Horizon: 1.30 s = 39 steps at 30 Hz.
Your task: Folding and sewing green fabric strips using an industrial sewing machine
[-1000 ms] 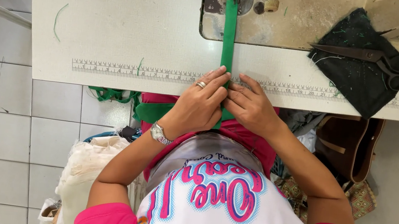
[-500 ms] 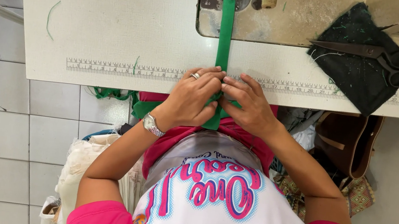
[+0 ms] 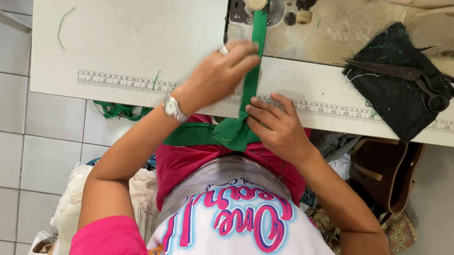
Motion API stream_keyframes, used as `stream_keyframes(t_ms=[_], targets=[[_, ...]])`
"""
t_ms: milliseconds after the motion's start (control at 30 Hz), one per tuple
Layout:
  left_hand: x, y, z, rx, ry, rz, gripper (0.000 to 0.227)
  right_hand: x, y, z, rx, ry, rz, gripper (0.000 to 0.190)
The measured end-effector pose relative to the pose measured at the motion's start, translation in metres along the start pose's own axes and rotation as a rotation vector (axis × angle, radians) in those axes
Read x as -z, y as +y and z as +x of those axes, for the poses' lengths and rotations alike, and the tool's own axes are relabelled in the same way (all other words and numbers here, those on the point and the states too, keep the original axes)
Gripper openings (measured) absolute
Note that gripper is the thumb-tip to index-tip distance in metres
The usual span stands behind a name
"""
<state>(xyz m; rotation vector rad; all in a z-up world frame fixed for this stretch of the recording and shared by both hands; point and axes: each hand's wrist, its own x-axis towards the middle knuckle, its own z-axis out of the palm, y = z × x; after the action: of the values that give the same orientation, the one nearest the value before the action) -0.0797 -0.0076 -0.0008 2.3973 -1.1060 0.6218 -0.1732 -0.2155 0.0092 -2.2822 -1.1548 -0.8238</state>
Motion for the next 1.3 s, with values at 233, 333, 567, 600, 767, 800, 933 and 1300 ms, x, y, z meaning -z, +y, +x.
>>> stream_keyframes(t_ms=[233,333,567,600,767,800,933,1300], targets=[[0.002,-0.032,0.023,-0.157,-0.105,-0.023,0.015,0.003,0.015,0.004,0.009,-0.167,0.086,0.012],[0.000,-0.037,0.026,-0.177,-0.136,-0.024,0.016,0.000,0.023,0.007,0.007,-0.175,0.084,0.011],[-0.002,-0.045,0.036,-0.264,-0.098,0.082,0.012,-0.004,0.044,0.015,0.025,-0.168,0.082,0.015],[-0.003,-0.045,0.036,-0.262,-0.100,0.082,0.012,-0.004,0.047,0.015,0.025,-0.168,0.084,0.015],[-0.048,-0.058,0.019,-0.228,0.007,0.108,0.014,-0.023,0.063,0.009,-0.024,-0.075,0.040,0.023],[-0.050,-0.059,0.020,-0.227,0.008,0.109,0.014,-0.023,0.065,0.010,-0.023,-0.076,0.040,0.023],[-0.049,-0.059,0.022,-0.261,0.049,0.078,0.015,-0.027,0.076,0.016,-0.008,-0.090,0.014,0.024],[-0.060,-0.071,0.028,-0.260,0.118,0.110,0.016,-0.045,0.107,0.027,0.009,-0.075,-0.039,0.022]])
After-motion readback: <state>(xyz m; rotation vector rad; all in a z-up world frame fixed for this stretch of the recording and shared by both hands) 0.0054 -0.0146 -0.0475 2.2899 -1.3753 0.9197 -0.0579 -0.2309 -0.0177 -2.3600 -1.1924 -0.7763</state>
